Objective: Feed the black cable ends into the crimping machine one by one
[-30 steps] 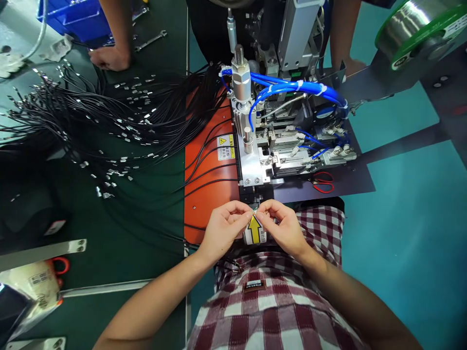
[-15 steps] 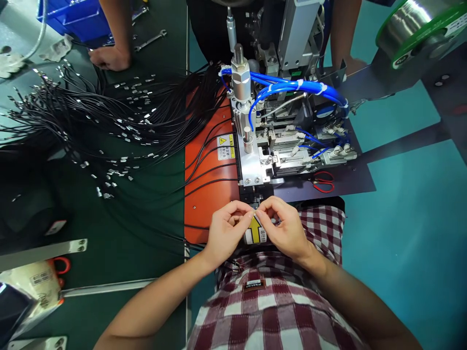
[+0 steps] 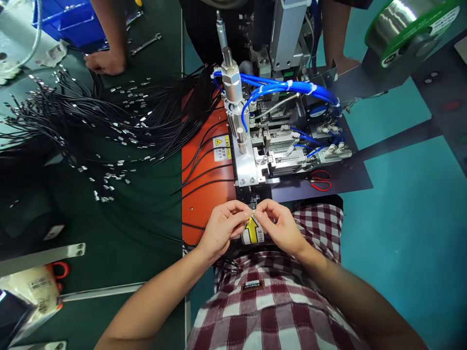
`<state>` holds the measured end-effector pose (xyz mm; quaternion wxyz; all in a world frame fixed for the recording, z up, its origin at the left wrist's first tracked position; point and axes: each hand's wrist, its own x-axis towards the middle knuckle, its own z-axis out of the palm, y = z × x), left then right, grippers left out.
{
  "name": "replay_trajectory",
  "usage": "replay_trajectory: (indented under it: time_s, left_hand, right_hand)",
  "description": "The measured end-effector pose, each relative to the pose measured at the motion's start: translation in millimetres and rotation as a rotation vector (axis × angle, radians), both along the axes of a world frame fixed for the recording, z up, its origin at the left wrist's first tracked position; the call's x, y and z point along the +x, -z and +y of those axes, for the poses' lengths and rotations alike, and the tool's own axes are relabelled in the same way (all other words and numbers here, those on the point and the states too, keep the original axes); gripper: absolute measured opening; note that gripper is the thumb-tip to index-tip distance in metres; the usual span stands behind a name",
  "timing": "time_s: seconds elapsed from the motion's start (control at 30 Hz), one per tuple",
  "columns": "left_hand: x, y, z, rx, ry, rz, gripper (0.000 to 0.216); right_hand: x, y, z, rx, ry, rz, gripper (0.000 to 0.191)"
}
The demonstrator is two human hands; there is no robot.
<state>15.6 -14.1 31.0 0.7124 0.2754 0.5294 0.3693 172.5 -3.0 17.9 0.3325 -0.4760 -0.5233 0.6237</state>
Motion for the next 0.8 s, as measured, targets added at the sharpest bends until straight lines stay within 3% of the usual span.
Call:
replay_trajectory:
  time_s: [0.1, 0.27, 0.37, 0.53, 0.7, 0.8]
  left_hand:
    - [-3.7, -1.5, 2.6, 0.087, 0.097, 0.128, 0.021]
    - [-13.2, -2.8, 8.6, 0.522, 0.194, 0.601, 0.009]
    - [-13.2, -2.2, 10.8, 0.603, 0.249, 0.682, 0.012]
    - [-2.4, -3.3, 10.7, 0.528, 0.223, 0.580, 0.014]
    - [0.6, -6.2, 12.8, 0.215, 0.146, 0.318, 0.017]
    - [-1.5, -7.8, 13.1, 0.128, 0.111, 0.230, 0.019]
  right_hand:
    - [3.7, 0.4, 4.5, -0.043, 0.007, 0.010, 0.020]
    - [13.5, 4.8, 16.8, -0.071, 0.063, 0.012, 0.021]
    - [15.1, 5.2, 21.2, -0.118, 0.043, 0.028, 0.024]
    - [13.6, -0.1, 18.4, -0.088, 0.017, 0.002, 0.024]
    - [15.0, -1.0, 13.0, -0.026, 0.023, -0.020, 0.020]
    - [12.4, 0.9, 7.9, 0.031, 0.024, -0.043, 0.016]
